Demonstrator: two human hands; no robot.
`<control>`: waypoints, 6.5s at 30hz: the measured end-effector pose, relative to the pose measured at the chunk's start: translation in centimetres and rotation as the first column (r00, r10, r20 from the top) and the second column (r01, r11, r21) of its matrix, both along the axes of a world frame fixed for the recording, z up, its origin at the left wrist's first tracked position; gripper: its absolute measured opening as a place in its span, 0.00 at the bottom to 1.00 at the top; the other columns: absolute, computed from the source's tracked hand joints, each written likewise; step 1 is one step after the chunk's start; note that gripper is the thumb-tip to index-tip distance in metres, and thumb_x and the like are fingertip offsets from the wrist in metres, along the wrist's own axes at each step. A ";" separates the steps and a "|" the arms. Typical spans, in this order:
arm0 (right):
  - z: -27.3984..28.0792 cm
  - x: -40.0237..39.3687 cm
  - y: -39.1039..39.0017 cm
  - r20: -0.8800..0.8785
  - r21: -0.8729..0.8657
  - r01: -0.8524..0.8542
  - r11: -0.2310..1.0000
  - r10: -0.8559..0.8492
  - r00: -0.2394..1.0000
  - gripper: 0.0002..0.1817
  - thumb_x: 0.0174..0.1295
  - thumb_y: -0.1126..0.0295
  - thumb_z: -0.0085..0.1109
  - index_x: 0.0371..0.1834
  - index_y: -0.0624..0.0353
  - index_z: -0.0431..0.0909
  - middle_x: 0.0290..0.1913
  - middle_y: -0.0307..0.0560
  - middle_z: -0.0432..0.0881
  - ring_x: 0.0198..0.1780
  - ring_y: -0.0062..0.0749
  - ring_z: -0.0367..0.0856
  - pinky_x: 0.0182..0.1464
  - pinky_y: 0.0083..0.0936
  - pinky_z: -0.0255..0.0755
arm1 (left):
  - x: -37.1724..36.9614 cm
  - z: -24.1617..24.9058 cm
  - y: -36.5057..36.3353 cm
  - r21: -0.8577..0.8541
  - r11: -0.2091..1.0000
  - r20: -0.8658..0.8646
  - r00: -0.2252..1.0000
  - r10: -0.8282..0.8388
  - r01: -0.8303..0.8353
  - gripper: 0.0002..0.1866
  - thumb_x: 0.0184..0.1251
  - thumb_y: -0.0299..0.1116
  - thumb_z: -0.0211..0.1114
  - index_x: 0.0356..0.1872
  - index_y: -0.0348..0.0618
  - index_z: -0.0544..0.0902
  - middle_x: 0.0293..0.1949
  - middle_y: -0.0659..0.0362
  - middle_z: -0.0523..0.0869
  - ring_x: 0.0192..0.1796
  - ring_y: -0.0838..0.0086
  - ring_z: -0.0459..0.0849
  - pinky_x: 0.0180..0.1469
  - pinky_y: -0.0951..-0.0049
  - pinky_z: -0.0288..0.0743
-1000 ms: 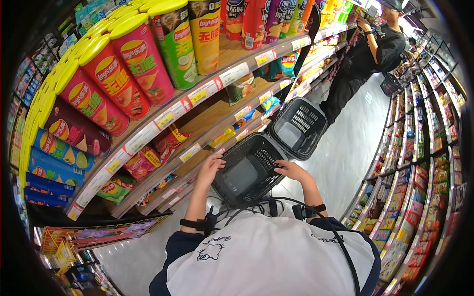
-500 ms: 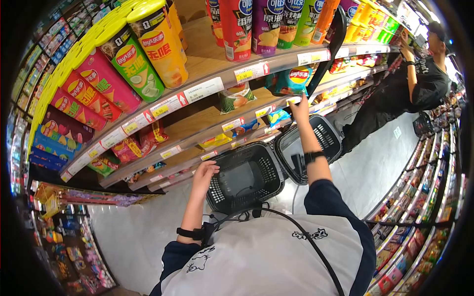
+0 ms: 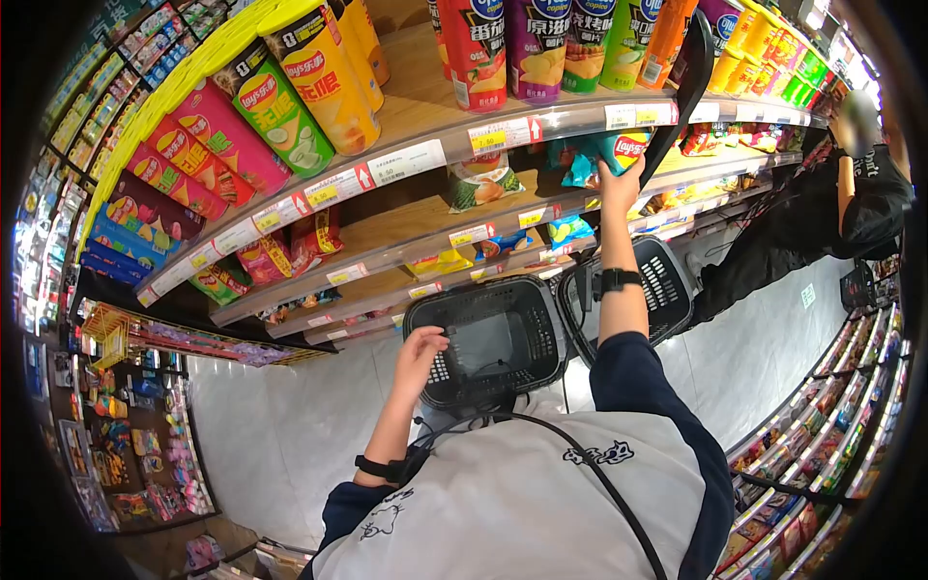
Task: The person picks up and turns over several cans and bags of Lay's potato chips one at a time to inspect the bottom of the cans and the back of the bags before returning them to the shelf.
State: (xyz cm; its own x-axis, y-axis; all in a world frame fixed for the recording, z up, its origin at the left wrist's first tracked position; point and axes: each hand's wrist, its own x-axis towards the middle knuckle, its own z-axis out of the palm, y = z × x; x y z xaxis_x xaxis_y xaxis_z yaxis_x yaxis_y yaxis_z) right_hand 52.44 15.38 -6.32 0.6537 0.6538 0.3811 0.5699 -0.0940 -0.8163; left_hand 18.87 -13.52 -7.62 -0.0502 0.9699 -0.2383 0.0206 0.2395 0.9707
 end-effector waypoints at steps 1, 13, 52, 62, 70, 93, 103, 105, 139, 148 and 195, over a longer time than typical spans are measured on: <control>0.4 0.1 -1.2 0.004 0.028 -0.057 0.998 0.057 0.998 0.46 0.40 0.56 0.70 0.63 0.58 0.56 0.43 0.60 0.79 0.46 0.53 0.77 0.48 0.37 0.69 | -0.1 0.2 0.3 0.013 1.000 -0.007 1.000 -0.006 0.006 0.12 0.65 0.30 0.53 0.48 0.40 0.74 0.40 0.58 0.82 0.43 0.75 0.79 0.47 0.78 0.69; 1.7 -2.1 -18.7 -0.832 0.307 -0.731 0.609 0.545 0.104 0.30 0.57 0.62 0.61 0.60 0.63 0.62 0.55 0.49 0.73 0.53 0.31 0.73 0.54 0.27 0.68 | 1.7 4.3 2.1 0.039 0.962 -0.045 0.963 -0.267 0.269 0.20 0.65 0.31 0.55 0.57 0.39 0.68 0.48 0.56 0.77 0.52 0.73 0.73 0.56 0.75 0.65; 8.0 -11.6 -25.7 -0.716 0.248 -0.963 0.107 0.689 -0.108 0.46 0.49 0.66 0.67 0.67 0.66 0.47 0.63 0.54 0.61 0.63 0.37 0.61 0.63 0.30 0.55 | 1.4 10.7 -5.0 0.316 0.948 -0.017 1.000 -0.025 0.029 0.50 0.40 0.30 0.75 0.66 0.37 0.53 0.61 0.51 0.65 0.62 0.67 0.65 0.62 0.67 0.61; 10.5 -11.6 -26.5 -0.379 0.599 -0.801 0.008 0.884 -0.275 0.47 0.52 0.51 0.60 0.71 0.52 0.45 0.71 0.56 0.46 0.66 0.51 0.59 0.64 0.42 0.55 | -3.2 15.2 -6.1 0.093 0.974 0.372 0.914 0.160 -0.208 0.30 0.56 0.34 0.65 0.59 0.34 0.65 0.52 0.56 0.75 0.52 0.73 0.75 0.54 0.73 0.69; 13.3 -12.1 -28.6 -0.251 0.626 -0.773 -0.104 0.912 -0.326 0.57 0.45 0.48 0.66 0.72 0.47 0.36 0.70 0.65 0.46 0.67 0.53 0.57 0.65 0.44 0.50 | -3.7 18.8 -7.7 0.280 0.948 0.592 0.805 -0.044 -0.154 0.28 0.58 0.35 0.62 0.58 0.32 0.65 0.52 0.54 0.76 0.51 0.72 0.77 0.52 0.73 0.71; 12.6 -12.9 -25.9 -0.413 0.642 -0.767 -0.013 0.837 -0.359 0.35 0.57 0.49 0.56 0.59 0.65 0.61 0.54 0.53 0.73 0.54 0.36 0.74 0.56 0.31 0.66 | -0.5 18.7 -8.3 0.188 0.958 0.693 0.720 0.025 -0.215 0.25 0.62 0.38 0.56 0.55 0.29 0.68 0.49 0.48 0.78 0.46 0.68 0.82 0.49 0.70 0.77; 8.3 -14.3 -22.8 -0.527 0.850 -0.513 0.124 0.242 -0.815 0.32 0.63 0.51 0.47 0.63 0.62 0.58 0.59 0.54 0.69 0.57 0.42 0.71 0.58 0.41 0.66 | 2.9 15.7 -4.7 0.151 0.984 0.234 0.971 0.056 -0.094 0.24 0.65 0.43 0.57 0.51 0.31 0.73 0.44 0.54 0.81 0.41 0.75 0.82 0.43 0.78 0.74; 7.9 -14.0 -22.5 -0.526 0.850 -0.507 0.140 0.202 -0.826 0.31 0.64 0.51 0.46 0.64 0.61 0.57 0.60 0.55 0.68 0.58 0.43 0.70 0.58 0.43 0.66 | 2.7 14.3 -3.4 0.282 0.955 -0.083 0.990 0.118 -0.091 0.25 0.62 0.43 0.60 0.53 0.34 0.72 0.42 0.53 0.82 0.38 0.74 0.81 0.41 0.76 0.73; -6.0 4.0 7.0 -0.033 -0.007 -0.512 0.859 0.511 0.859 0.59 0.41 0.55 0.74 0.68 0.71 0.41 0.65 0.61 0.54 0.66 0.40 0.55 0.65 0.30 0.51 | -4.4 10.3 -1.9 0.167 0.980 -0.512 0.859 -0.011 0.112 0.28 0.59 0.42 0.61 0.57 0.37 0.69 0.53 0.49 0.74 0.45 0.63 0.77 0.49 0.69 0.71; -2.1 -4.1 -4.9 -0.219 0.373 -0.256 0.892 0.353 0.910 0.37 0.56 0.64 0.60 0.65 0.67 0.54 0.65 0.57 0.58 0.66 0.44 0.54 0.67 0.33 0.46 | -7.5 9.7 -0.7 0.144 0.980 -0.498 0.866 -0.047 0.136 0.28 0.60 0.43 0.60 0.57 0.36 0.68 0.53 0.48 0.75 0.46 0.62 0.77 0.50 0.68 0.70; 12.5 -29.3 -27.5 -0.682 0.345 -0.792 0.503 0.714 0.157 0.14 0.63 0.65 0.53 0.41 0.66 0.78 0.40 0.46 0.82 0.38 0.26 0.81 0.43 0.23 0.75 | -25.2 8.8 -2.1 0.100 0.760 -0.439 0.714 -0.545 0.642 0.28 0.61 0.43 0.60 0.58 0.37 0.68 0.51 0.51 0.78 0.51 0.68 0.76 0.53 0.70 0.69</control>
State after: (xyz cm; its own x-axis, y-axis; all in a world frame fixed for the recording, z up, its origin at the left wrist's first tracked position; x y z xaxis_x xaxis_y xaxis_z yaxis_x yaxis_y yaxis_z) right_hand 23.13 -12.13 6.22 -0.1907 0.9813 0.0255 -0.3169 -0.0369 -0.9477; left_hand -6.32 -15.61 1.15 0.5204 0.8488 -0.0939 0.4398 -0.1722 0.8814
